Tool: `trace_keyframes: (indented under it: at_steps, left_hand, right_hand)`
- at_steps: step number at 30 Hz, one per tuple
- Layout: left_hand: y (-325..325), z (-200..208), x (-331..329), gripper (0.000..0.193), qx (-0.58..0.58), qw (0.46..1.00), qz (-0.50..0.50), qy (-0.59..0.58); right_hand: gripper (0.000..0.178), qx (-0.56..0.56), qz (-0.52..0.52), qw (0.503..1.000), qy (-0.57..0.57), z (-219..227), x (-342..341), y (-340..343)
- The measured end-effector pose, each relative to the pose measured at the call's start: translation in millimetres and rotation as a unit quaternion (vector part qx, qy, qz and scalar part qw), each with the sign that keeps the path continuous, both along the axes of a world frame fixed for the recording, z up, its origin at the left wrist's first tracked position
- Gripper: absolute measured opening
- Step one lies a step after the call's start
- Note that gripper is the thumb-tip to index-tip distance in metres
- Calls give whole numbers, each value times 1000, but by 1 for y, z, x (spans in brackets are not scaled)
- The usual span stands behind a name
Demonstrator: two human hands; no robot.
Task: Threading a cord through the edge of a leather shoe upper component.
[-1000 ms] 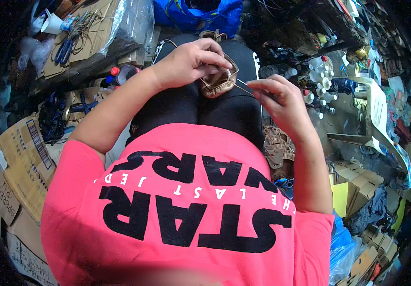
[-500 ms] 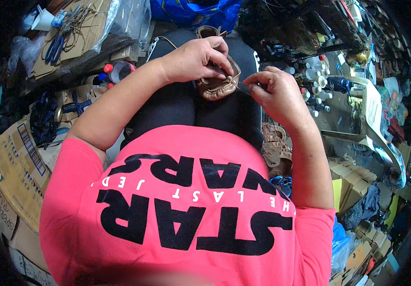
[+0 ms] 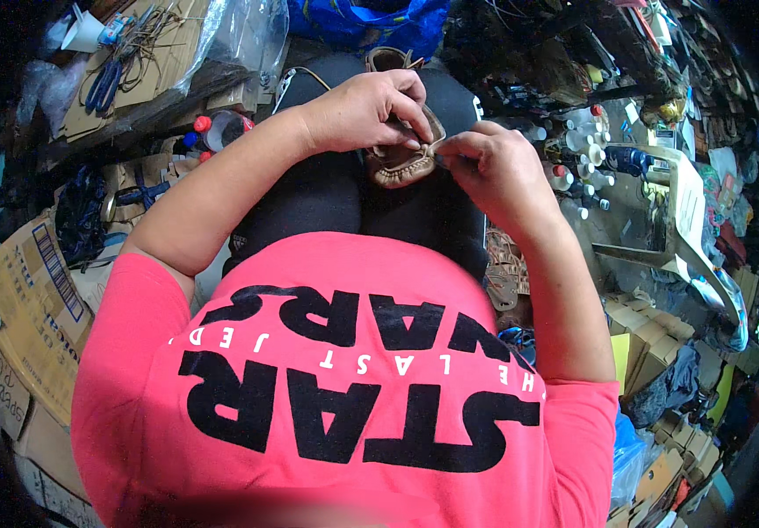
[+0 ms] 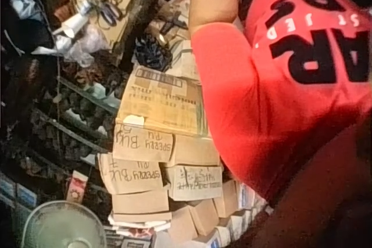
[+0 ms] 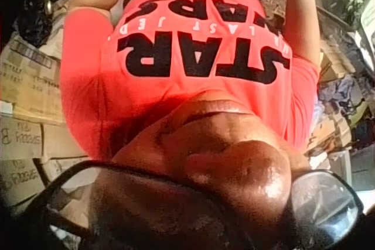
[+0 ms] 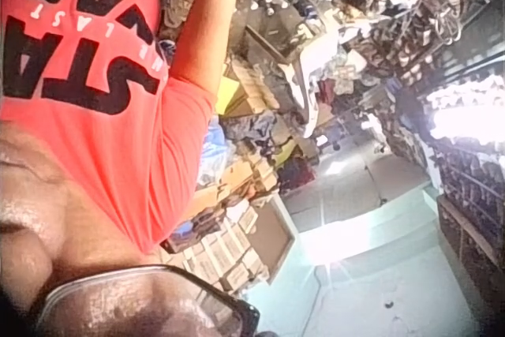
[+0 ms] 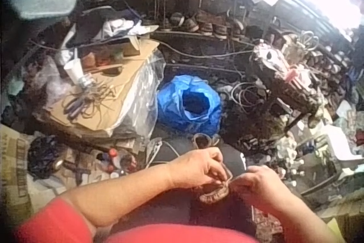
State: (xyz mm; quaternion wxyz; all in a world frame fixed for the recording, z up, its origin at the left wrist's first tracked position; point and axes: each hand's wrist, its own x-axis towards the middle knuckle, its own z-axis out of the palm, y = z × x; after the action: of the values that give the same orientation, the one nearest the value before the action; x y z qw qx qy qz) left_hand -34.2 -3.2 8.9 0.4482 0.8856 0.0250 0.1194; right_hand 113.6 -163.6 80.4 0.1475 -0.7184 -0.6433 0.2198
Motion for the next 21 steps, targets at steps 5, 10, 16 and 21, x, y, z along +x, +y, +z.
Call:
trace_keyframes:
  at_steps: [5,10,16,21]
  left_hand:
    - [1,4,3,18,-19,1000,-9,23]
    - [1,8,7,19,-28,998,-19,50]
    - [0,3,12,17,-10,999,-17,50]
    - [-13,8,-12,32,121,987,99,-44]
  right_hand:
    - [21,-65,-23,975,210,-25,33,0]
    - [23,-88,-8,938,336,-47,51,0]
    - [16,-45,-73,951,296,-54,30,-1]
    - [15,20,-55,978,199,-39,16,-11]
